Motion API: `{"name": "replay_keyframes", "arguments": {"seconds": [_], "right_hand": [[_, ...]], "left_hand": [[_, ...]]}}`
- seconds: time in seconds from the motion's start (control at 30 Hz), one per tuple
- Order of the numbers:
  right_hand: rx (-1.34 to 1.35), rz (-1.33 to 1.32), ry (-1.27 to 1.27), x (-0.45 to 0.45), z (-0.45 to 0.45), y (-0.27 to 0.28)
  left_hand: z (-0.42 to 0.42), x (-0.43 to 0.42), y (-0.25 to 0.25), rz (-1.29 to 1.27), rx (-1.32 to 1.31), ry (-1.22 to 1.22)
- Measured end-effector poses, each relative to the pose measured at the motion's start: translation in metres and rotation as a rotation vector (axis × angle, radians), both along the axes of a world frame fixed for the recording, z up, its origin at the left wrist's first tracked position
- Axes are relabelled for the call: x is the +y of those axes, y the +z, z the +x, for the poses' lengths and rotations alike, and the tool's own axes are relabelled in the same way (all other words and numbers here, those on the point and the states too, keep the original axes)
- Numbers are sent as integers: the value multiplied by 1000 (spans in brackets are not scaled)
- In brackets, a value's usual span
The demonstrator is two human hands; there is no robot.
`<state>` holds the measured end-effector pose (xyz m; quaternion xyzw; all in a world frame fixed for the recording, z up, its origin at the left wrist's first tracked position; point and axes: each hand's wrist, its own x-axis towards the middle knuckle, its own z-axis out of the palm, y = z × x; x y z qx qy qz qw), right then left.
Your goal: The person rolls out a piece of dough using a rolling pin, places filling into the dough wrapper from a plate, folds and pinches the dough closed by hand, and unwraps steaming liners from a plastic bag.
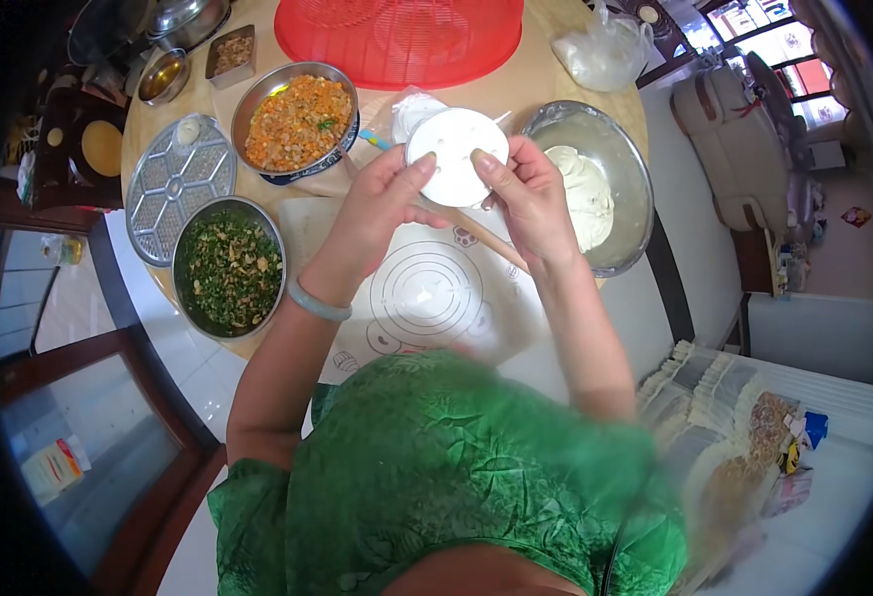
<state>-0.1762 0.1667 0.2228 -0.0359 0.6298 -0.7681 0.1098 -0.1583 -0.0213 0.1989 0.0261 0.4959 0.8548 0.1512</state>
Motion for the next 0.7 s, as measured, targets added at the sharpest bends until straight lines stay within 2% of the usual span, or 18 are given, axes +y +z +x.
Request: {"name": "replay_keyframes", "arguments": {"seconds": [0.17,0.27,0.4,0.7], "right_hand": [[127,37,-72,-8,14,11],[99,55,-23,-1,14,9],[97,-53,-98,-9,13,24],[188,-81,-258,-6,10,24]], "left_hand": [[8,-2,10,-86,59,58],[10,-2,12,-80,74,86],[14,-2,21,-110,121,68],[18,-3,26,-138,55,104]]}}
